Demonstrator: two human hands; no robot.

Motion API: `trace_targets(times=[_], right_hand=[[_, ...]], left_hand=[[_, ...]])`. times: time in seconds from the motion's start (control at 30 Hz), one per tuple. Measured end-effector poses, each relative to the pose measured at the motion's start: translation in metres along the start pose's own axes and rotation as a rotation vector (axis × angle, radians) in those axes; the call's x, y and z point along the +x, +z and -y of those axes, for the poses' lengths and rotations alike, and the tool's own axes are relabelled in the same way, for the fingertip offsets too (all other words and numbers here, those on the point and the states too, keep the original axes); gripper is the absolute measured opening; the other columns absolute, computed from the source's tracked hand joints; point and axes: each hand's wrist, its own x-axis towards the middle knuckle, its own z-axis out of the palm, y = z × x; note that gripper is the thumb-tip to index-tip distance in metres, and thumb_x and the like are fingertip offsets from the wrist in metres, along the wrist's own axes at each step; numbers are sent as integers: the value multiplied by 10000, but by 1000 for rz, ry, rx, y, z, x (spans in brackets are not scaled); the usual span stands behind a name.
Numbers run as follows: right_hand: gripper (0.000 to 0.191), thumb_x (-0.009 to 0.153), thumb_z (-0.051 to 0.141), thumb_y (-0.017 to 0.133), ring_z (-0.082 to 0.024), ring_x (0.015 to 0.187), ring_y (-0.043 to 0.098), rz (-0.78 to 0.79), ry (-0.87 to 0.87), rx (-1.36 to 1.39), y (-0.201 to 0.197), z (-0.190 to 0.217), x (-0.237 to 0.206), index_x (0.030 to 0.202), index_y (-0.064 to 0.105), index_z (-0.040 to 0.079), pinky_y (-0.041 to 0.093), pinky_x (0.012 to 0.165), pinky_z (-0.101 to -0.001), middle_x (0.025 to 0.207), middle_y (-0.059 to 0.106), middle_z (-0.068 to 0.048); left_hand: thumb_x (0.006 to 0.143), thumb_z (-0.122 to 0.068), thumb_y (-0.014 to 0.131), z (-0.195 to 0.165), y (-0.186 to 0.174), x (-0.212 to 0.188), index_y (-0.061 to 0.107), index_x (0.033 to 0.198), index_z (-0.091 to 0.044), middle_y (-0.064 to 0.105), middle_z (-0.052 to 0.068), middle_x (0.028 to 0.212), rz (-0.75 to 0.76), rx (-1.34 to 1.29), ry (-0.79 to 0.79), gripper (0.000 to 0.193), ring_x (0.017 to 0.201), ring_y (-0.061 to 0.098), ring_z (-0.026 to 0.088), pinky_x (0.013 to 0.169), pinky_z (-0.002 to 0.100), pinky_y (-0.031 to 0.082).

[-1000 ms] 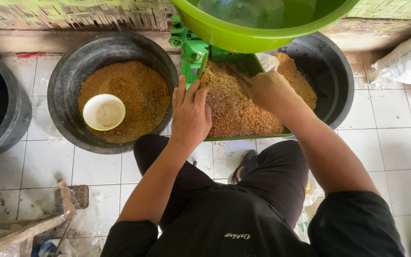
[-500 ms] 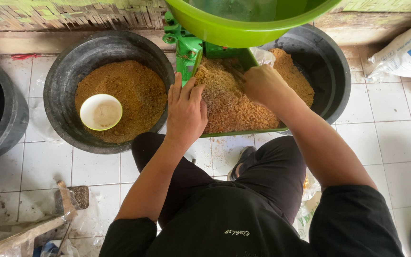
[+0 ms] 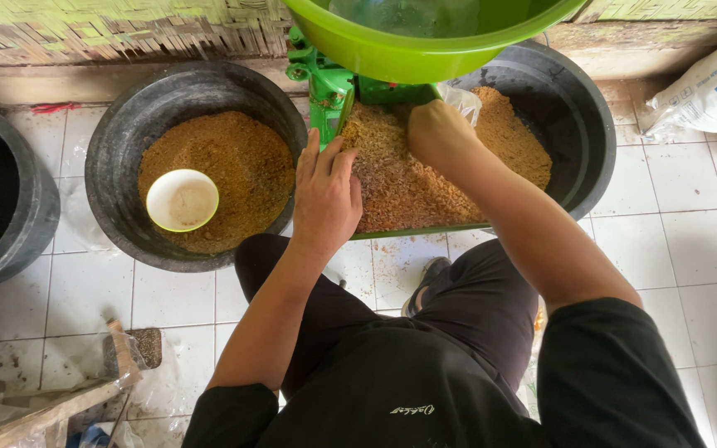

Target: The person operates a green grinding machine, using a wooden stick to push brown grain-like material from a hopper into the grinding mechanism. The processed material falls into a large black basin below. The person repeatedly scoops and pushes the material to ensure continuous processing.

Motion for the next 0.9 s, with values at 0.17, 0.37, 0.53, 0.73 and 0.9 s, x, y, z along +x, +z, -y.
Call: trace_targets(times=[0.17, 0.37, 0.53, 0.73, 0.9], right_hand=[[158, 854, 15, 609, -331, 724, 739, 83, 56, -76, -14, -3, -23, 839, 760, -28, 610, 692, -431, 821, 739, -236], [144, 879, 10, 615, -347, 763, 718, -9, 65, -6, -1, 1, 2, 887, 739, -64, 602, 632, -435, 867, 733, -250], [148, 901, 19, 615, -306, 748, 749, 136, 215, 47, -5, 3, 2, 905, 753, -34, 630, 627, -403, 885, 746, -239], [144, 878, 83, 649, -296, 803, 748, 208, -52, -369, -42, -3, -54, 902, 779, 28, 617, 713, -409, 890, 766, -156], [139, 852, 37, 654, -309, 789, 757, 263, 152, -216, -33, -3, -36, 933, 758, -7, 635, 693, -405, 899, 752, -209]], left_hand=[[913, -54, 663, -3, 1, 0, 627, 1268, -13, 563, 230, 1393, -3, 16, 1, 359, 1456, 371, 489, 1183, 620, 326], [912, -51, 662, -2, 0, -1, 627, 1261, -15, 566, 222, 1397, -13, -4, -13, 352, 1459, 370, 493, 1183, 612, 333], [913, -61, 660, -3, 3, 1, 622, 1264, -10, 568, 218, 1392, -2, 17, -16, 357, 1462, 369, 488, 1187, 607, 329], [915, -61, 670, -1, 3, -1, 621, 1282, -6, 555, 228, 1391, -3, 9, 1, 374, 1454, 368, 491, 1190, 609, 319], [914, -53, 672, -1, 1, -3, 621, 1287, 2, 541, 230, 1397, -10, 9, 13, 381, 1463, 357, 496, 1195, 600, 326]])
